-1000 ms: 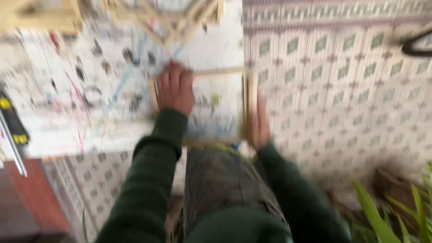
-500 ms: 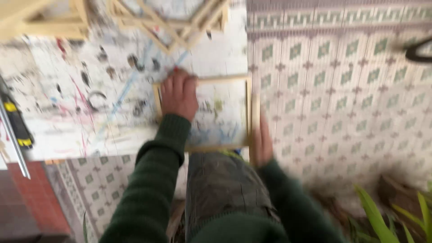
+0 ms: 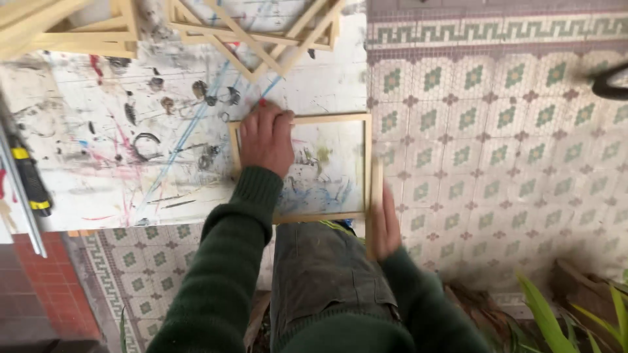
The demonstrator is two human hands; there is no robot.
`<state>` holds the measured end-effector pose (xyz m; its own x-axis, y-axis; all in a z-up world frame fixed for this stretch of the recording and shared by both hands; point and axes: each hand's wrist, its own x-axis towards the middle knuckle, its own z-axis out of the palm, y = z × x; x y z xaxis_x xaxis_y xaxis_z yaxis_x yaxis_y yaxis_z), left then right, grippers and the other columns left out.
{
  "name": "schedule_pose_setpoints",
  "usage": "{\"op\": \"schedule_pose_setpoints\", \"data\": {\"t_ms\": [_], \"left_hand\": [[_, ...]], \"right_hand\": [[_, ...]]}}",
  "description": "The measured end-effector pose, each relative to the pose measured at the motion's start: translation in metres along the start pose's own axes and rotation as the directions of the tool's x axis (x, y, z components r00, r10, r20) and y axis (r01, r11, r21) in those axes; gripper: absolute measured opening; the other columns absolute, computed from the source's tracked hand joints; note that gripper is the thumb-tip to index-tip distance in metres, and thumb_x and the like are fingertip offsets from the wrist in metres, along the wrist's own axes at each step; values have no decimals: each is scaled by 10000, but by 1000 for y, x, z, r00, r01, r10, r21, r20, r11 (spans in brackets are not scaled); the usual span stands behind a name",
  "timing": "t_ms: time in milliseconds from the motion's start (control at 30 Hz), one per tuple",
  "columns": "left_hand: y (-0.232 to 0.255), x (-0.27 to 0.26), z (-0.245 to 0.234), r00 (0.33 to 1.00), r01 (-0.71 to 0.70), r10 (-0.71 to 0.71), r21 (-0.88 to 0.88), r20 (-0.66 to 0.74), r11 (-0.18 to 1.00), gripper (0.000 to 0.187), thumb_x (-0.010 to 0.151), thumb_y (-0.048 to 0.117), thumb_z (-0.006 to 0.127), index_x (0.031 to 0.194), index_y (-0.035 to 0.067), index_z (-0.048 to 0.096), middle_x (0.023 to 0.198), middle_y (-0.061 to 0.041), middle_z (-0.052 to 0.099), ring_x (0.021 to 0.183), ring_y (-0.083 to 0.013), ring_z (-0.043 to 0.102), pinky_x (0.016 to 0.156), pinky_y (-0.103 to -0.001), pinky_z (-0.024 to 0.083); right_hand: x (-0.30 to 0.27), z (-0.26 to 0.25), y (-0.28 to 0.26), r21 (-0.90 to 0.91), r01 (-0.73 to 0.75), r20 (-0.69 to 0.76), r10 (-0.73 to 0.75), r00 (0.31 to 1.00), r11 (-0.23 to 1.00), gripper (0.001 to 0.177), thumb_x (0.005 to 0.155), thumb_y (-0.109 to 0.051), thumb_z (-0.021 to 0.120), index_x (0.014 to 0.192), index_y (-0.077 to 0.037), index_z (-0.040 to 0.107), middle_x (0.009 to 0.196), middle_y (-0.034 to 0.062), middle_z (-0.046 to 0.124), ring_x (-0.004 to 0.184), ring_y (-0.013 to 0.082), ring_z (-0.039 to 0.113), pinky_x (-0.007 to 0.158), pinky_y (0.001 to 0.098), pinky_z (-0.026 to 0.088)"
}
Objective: The recorder is sanding the edges of a small wooden picture frame using a sanding block on a workbench.
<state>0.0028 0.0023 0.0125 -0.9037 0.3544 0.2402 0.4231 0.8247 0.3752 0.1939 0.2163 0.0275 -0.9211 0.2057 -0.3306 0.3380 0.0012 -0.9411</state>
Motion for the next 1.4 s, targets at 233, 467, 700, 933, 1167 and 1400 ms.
{"op": "schedule_pose_setpoints", "data": {"t_ms": [233,467,700,933,1167,1400], "left_hand": [[0,5,2,1000,-11,11,-8,-23,1000,193,954,84,716,1144,85,678,1217,-79,605,1159,-329,542,1022,-482,430],[-3,3,4,999,-16,16,2,-27,1000,204,952,92,703,1154,106,676,1221,-80,600,1170,-330,543,1029,-486,434],[-5,-1,5,1000,-13,13,-16,2,1000,203,976,92,713,1174,101,668,1234,-81,587,1179,-333,539,1022,-499,429],[-7,-1,8,1000,-12,13,28,-17,1000,195,978,97,711,1167,117,671,1252,-84,596,1159,-337,529,1001,-490,420],[-3,1,8,999,-35,36,29,-41,999,172,983,112,719,1145,105,662,1220,-71,596,1165,-314,551,1021,-478,430],[0,1,0,999,-26,27,24,-36,999,175,954,99,703,1125,112,669,1203,-78,596,1148,-326,556,1000,-477,431]], "right_hand": [[101,-17,49,-167,130,48,-123,991,977,623,1168,-236,439,1681,24,199,1732,238,283,1592,343,292,1291,457,269],[38,-21,42,-111,76,97,-65,993,991,727,996,-129,664,1606,3,291,1431,172,521,1269,273,561,1061,431,518],[154,-11,17,95,55,78,-62,995,994,620,1048,-178,634,1575,-21,347,1358,142,579,1205,217,587,1067,385,542],[41,-30,81,-164,154,67,-145,987,974,677,1065,-137,655,1626,19,309,1597,209,426,1463,289,441,1204,441,393],[133,-17,16,83,1,92,-9,996,997,664,1018,-159,632,1585,-2,325,1379,140,566,1237,227,587,1084,387,541],[23,-26,69,-61,-80,27,81,996,995,736,983,-139,654,1610,-2,295,1456,184,503,1285,291,531,1061,435,497]]}}
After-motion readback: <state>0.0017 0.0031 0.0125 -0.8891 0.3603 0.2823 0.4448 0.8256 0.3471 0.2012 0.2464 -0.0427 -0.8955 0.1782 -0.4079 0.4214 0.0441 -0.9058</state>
